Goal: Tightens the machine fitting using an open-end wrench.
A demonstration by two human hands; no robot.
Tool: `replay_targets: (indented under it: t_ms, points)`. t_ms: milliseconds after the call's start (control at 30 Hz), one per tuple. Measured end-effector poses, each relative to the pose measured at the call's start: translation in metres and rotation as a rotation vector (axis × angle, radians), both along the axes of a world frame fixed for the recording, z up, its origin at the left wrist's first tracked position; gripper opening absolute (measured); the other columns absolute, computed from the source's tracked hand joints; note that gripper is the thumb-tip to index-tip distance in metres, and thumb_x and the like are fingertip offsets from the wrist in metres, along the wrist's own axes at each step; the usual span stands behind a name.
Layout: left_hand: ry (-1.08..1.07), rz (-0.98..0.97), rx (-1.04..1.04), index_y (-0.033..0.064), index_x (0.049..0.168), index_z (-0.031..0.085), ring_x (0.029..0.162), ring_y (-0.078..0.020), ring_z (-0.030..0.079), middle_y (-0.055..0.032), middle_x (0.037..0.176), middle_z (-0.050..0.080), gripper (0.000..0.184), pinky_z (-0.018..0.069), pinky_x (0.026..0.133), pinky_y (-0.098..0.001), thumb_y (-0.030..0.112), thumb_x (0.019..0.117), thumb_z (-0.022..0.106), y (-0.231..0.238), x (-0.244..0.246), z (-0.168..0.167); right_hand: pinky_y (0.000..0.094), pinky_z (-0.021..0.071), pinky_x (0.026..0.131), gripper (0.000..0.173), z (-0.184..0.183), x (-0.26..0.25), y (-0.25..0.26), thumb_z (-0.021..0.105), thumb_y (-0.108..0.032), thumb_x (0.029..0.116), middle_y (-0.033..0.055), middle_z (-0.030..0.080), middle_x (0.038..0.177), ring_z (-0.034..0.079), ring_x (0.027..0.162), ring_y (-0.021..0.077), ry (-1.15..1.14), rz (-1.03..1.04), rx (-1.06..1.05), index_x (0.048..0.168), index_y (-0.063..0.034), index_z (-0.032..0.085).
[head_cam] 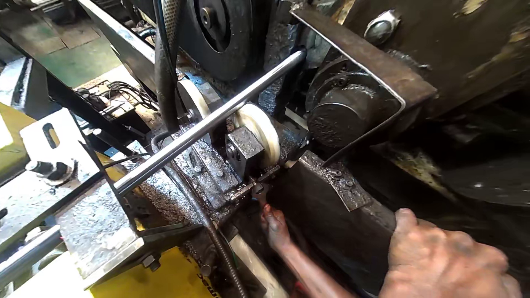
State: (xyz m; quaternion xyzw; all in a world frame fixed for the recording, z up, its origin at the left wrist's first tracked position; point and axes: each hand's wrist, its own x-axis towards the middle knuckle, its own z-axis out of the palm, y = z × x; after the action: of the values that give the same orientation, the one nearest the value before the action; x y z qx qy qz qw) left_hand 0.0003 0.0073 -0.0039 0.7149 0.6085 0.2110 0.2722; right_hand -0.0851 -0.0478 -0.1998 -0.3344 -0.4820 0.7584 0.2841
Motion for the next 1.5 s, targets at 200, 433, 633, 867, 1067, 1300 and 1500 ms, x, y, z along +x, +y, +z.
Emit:
replay_targets:
  t_ms: [200,433,633,867,1067,1300,1500]
  points:
    - [-0.005,0.047,0.026,0.0126,0.092,0.079,0.098,-0.0230,0.071,-0.0043,0.091,0.076,0.039,0.0426,0.106,-0.0502,0.039,0.1006,0.051,0.002,0.008,-0.006,0.0133,0.0250,0.042,0.047,0.028,0.000,-0.027,0.032,-0.025,0.1089,-0.0131,0.035,0.051,0.030,0.043,-0.0044,-0.002,0.043,-0.324,0.064,-0.0195,0.044]
    - [-0.027,0.019,0.003,0.0134,0.093,0.079,0.103,-0.0229,0.070,-0.0043,0.095,0.076,0.041,0.0413,0.106,-0.0491,0.039,0.1021,0.048,-0.002,0.005,-0.008,0.0128,0.0245,0.040,0.048,0.031,-0.003,-0.032,0.029,-0.024,0.1095,-0.0125,0.035,0.049,0.029,0.040,-0.0046,0.027,0.052,-0.400,0.064,-0.0190,0.044]
    - [0.002,0.042,0.039,0.0126,0.093,0.079,0.098,-0.0224,0.070,-0.0041,0.093,0.075,0.039,0.0430,0.104,-0.0486,0.039,0.1001,0.051,0.004,0.008,-0.008,0.0126,0.0236,0.040,0.050,0.039,-0.001,-0.034,0.030,-0.023,0.1105,-0.0115,0.034,0.049,0.029,0.040,-0.0042,0.006,0.018,-0.404,0.063,-0.0174,0.045]
    - [-0.030,0.077,0.119,0.0145,0.086,0.079,0.093,-0.0227,0.072,-0.0025,0.085,0.075,0.037,0.0455,0.102,-0.0492,0.037,0.0990,0.053,0.000,0.014,-0.017,0.0136,0.0278,0.041,0.055,0.045,-0.014,-0.064,0.025,-0.035,0.1103,-0.0149,0.036,0.048,0.033,0.040,-0.0043,0.344,0.127,-0.633,0.062,-0.0222,0.046]
    - [-0.032,0.082,0.128,0.0126,0.083,0.078,0.090,-0.0221,0.072,-0.0031,0.083,0.075,0.036,0.0464,0.101,-0.0484,0.036,0.0979,0.054,0.001,0.013,-0.014,0.0119,0.0283,0.042,0.050,0.047,-0.004,-0.057,0.048,-0.047,0.1051,-0.0155,0.039,0.050,0.036,0.042,-0.0060,0.501,0.281,-0.736,0.063,-0.0209,0.052]
    - [0.014,0.110,0.147,0.0155,0.083,0.079,0.088,-0.0212,0.072,-0.0013,0.082,0.075,0.035,0.0462,0.101,-0.0488,0.037,0.0975,0.055,-0.009,0.015,-0.018,0.0108,0.0279,0.042,0.047,0.041,-0.006,-0.062,0.056,-0.050,0.1009,-0.0166,0.040,0.051,0.036,0.042,-0.0070,0.527,0.298,-0.711,0.063,-0.0222,0.054]
    - [0.189,0.305,0.345,0.0226,0.075,0.078,0.079,-0.0204,0.070,0.0023,0.071,0.071,0.045,0.0484,0.093,-0.0496,0.052,0.0921,0.049,0.002,0.040,-0.062,0.0102,0.0339,0.047,0.046,0.062,0.012,-0.070,0.022,-0.010,0.1054,-0.0134,0.042,0.053,0.039,0.047,-0.0083,0.056,0.186,-0.099,0.067,-0.0126,0.047]
